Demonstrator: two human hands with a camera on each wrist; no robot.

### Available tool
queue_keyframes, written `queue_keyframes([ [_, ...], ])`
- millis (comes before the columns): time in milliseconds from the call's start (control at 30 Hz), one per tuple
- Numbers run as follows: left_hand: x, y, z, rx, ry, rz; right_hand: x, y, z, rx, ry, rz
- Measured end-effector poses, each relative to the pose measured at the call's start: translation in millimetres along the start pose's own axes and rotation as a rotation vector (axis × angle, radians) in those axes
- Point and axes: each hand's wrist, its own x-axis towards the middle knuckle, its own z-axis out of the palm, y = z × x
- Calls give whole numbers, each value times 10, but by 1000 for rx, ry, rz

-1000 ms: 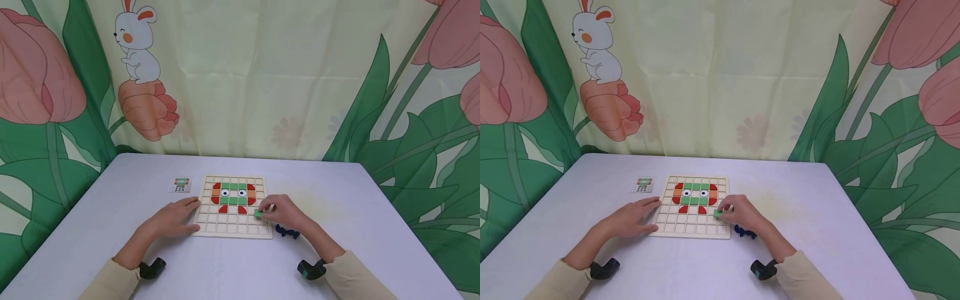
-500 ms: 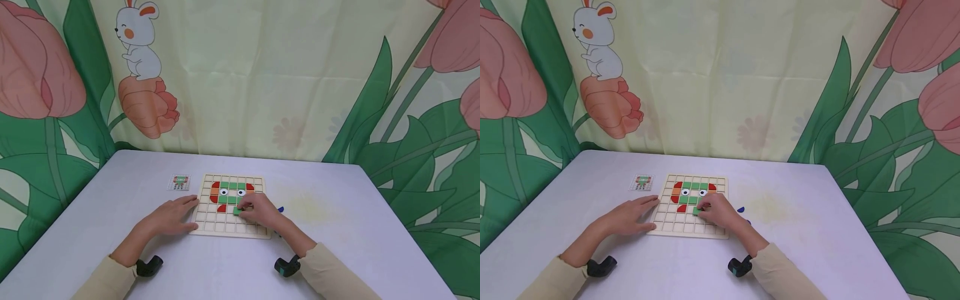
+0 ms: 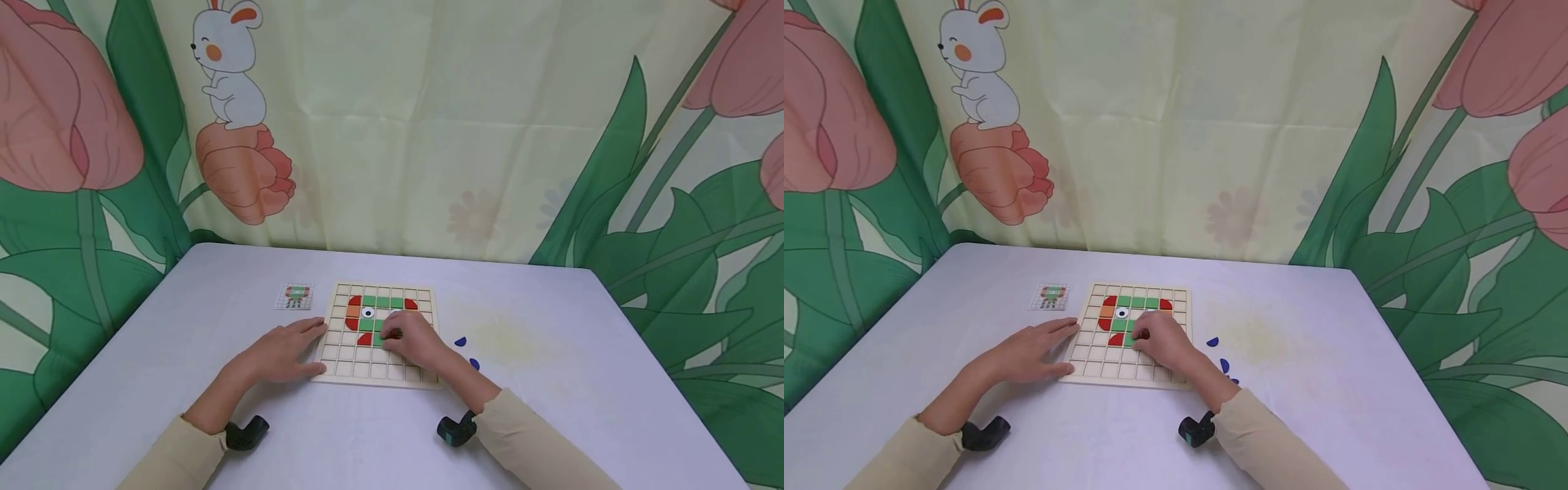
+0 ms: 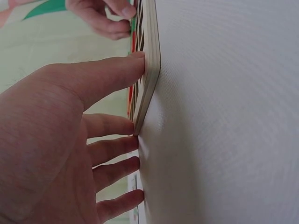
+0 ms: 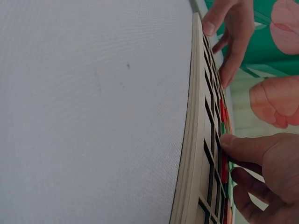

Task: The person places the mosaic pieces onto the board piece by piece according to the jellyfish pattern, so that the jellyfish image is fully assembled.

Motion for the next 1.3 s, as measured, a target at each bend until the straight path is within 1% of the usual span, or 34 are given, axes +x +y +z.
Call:
queue_keyframes([
  [167,5,6,-4,0,1,-8,16,-4,-2,-21,-9,-3],
  [367,14,3,24,-4,-7,-18,-29,32,-37,6,-19,5],
  [567,18,11,28,8,0,-14,-113,114,-135,14,5,34],
  [733,3,33,0,-3,-3,-15,-204,178,-254,42,40,7],
  [833,-6,39,-11,-8,-6,-15,-253,206,-322,53,54,13],
  [967,-14,32,-13,-5,0,-12,-312,236,-403,44,75,51],
  [1167,-6,16,-3,0,2,-4,-412,337,-527,-11,99,99],
  [1300,0,11,5,1,-1,-6,-480,425,-610,-49,111,165],
])
